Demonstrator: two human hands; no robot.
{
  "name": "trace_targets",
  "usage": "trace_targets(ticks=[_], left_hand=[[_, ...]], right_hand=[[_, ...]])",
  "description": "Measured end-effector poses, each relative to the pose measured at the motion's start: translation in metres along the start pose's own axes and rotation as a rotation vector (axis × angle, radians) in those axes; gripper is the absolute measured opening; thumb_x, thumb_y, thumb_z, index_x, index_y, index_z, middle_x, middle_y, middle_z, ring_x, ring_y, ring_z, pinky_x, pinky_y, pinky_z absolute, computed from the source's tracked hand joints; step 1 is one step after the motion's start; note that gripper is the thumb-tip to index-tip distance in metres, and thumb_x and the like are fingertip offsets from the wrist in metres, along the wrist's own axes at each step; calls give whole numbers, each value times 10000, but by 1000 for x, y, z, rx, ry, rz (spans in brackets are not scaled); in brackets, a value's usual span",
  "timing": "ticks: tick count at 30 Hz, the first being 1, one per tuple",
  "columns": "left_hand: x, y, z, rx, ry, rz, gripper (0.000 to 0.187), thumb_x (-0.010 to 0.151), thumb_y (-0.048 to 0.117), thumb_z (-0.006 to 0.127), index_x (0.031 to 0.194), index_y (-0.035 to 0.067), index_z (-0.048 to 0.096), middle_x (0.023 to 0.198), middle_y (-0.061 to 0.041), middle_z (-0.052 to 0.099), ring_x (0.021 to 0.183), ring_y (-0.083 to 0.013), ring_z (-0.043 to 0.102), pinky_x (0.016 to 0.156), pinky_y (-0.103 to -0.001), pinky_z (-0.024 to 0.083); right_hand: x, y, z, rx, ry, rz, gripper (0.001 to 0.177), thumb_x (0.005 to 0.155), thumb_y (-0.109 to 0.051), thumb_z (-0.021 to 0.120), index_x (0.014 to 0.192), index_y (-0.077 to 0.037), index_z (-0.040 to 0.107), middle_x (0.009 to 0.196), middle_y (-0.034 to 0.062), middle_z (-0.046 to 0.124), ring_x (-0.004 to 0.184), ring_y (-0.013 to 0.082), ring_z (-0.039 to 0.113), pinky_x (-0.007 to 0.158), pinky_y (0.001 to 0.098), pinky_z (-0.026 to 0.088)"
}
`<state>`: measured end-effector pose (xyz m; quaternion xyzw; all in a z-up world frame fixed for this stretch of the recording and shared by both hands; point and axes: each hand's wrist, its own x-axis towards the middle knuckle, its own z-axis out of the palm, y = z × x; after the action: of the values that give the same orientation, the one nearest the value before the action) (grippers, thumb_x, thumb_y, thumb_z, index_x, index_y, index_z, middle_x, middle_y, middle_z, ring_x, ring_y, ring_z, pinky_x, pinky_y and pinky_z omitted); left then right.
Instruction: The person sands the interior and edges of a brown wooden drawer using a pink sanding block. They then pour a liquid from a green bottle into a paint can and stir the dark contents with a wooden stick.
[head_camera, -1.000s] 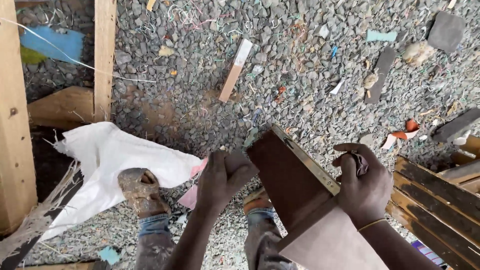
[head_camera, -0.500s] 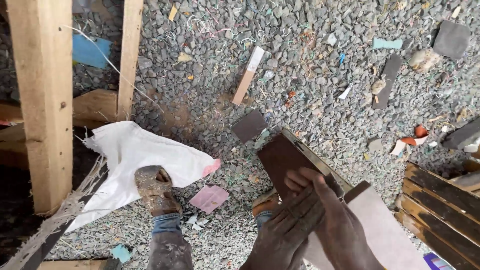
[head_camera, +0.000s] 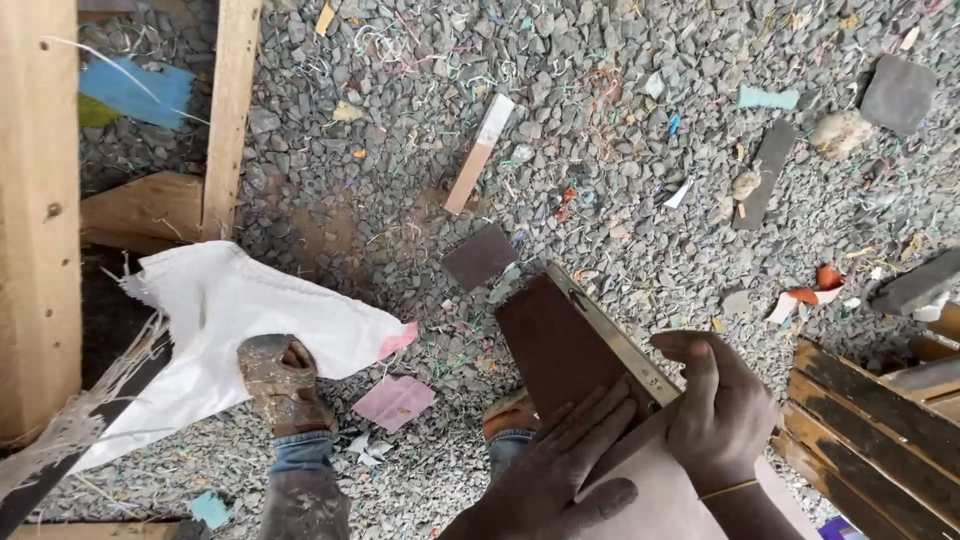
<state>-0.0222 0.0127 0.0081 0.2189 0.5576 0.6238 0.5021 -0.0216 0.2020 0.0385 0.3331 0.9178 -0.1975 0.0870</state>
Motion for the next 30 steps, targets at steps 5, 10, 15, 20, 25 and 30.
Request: trace_targets(ticks=[5,10,15,20,25,30], left_hand=[[71,-92,-24,8,104,-368,809,938,678,122,1634,265,119,1747,-55,58,1608,-262,7,1245,-503,-17],[113,-144,-34,45,195,-653,898,918,690,121,1659,194,21,1752,-39,-26,1615,-185,-50,1267,-459,-20],[16,-48,-4,12,226,-172,665,1053,511,290,1627,184,221,1732,-57,196,1594,-247,157,1240,-444,102],[81,-145,-34,33,220,-482,854,919,703,98,1639,245,127,1737,-58,95,1606,-229,59,1254,-485,-4],[46,-110,-17,-39,299,-519,840,938,682,179,1649,237,135,1747,-44,81,1613,-226,40,1262,-433,36],[1,-52,1,-190,494,-237,622,1021,484,392,1571,196,426,1685,-32,358,1526,-200,325,1207,-344,245]], right_hand=[[-2,-3,1,-59,20,39,558,1063,-448,290,933,-223,784,831,-42,771,694,155,700,542,296,393],[1,-2,-2,-26,-22,35,569,1036,-507,290,921,-226,772,866,-40,796,664,149,705,543,300,414],[-6,13,7,-44,38,-48,532,1055,-471,314,927,-239,774,843,-112,767,386,95,493,393,267,244],[-4,11,2,-47,10,-34,468,1055,-410,348,943,-246,772,843,-90,768,423,128,529,424,297,308],[-5,7,0,-28,5,-54,467,1043,-417,361,935,-237,778,889,-80,782,555,125,646,460,278,381],[-3,-2,4,-1,53,31,552,1000,-510,341,841,-247,799,823,-95,784,512,114,639,424,269,371]])
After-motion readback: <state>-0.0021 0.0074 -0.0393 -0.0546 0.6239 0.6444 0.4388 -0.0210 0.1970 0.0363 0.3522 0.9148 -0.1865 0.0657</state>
